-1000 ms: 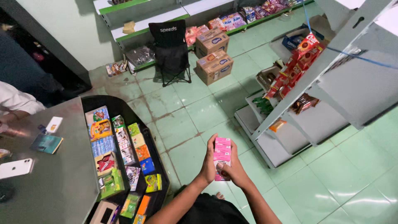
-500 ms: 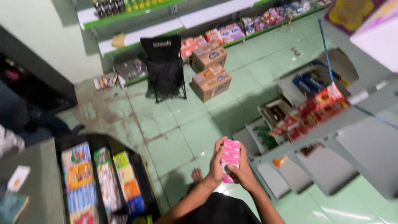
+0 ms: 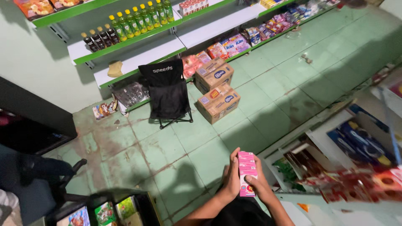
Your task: The person repeatedly picks up stacks of small pink and red boxes from a red basket and places them onto a green shelf in a store. The person walks back and forth between the basket and the shelf multiple times to restock the items.
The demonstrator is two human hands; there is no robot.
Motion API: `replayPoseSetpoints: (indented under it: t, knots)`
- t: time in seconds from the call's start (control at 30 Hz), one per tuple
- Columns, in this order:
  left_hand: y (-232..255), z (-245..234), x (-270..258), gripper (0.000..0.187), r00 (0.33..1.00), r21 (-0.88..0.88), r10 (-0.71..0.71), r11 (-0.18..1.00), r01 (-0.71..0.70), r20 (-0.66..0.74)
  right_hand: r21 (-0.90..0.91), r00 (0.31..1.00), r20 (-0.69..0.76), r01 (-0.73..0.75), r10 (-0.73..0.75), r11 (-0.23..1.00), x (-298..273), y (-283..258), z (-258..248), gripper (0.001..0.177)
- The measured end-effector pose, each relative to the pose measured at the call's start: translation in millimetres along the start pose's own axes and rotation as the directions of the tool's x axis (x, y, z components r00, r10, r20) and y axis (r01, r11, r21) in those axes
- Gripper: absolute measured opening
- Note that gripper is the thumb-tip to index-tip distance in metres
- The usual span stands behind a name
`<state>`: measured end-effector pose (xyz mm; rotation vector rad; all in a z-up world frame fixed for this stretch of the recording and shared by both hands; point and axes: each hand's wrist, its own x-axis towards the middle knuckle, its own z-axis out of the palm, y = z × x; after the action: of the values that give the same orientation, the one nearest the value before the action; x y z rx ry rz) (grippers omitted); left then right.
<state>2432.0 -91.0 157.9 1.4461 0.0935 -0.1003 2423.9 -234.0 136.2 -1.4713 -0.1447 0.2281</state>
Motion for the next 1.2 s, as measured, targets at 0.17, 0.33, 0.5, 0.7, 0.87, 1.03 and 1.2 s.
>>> replayPoseSetpoints:
  t: [0.17,0.33,0.5,0.7,0.87,1.03,1.2]
  knots:
    - [-31,-5,101,0.068,0.998,-0.066,0.025,0.997,-0.029,-0.062,0.052,0.993,0.113,-0.044,0.038,0.998,102,25,-24,0.091]
    - [-21,-5,228,0.071,0.997,-0.250,0.061,0.966,-0.071,-0.047,0.022,0.982,0.187,0.005,-0.009,1.000,239,8,-55,0.087]
    - [-3,5,333,0.073,0.984,-0.165,0.179,0.971,-0.175,0.011,0.062,0.972,0.232,0.019,-0.033,0.998,338,-15,-98,0.088]
    - [-31,55,440,0.076,0.988,-0.146,0.116,0.984,-0.101,0.098,-0.002,0.990,0.138,-0.024,0.024,1.000,413,-19,-170,0.087]
    - [-53,110,542,0.081,0.931,-0.017,0.088,0.996,-0.087,0.354,0.071,0.995,-0.012,-0.103,0.104,0.992,468,-7,-260,0.087]
    - [-13,153,646,0.116,0.724,0.062,0.000,0.996,-0.059,0.689,-0.028,0.988,-0.097,-0.127,0.124,0.992,540,-27,-343,0.089]
    - [19,191,756,0.137,0.637,0.101,0.018,0.984,-0.149,0.771,-0.027,0.993,-0.099,-0.061,0.058,0.998,617,-37,-412,0.095]
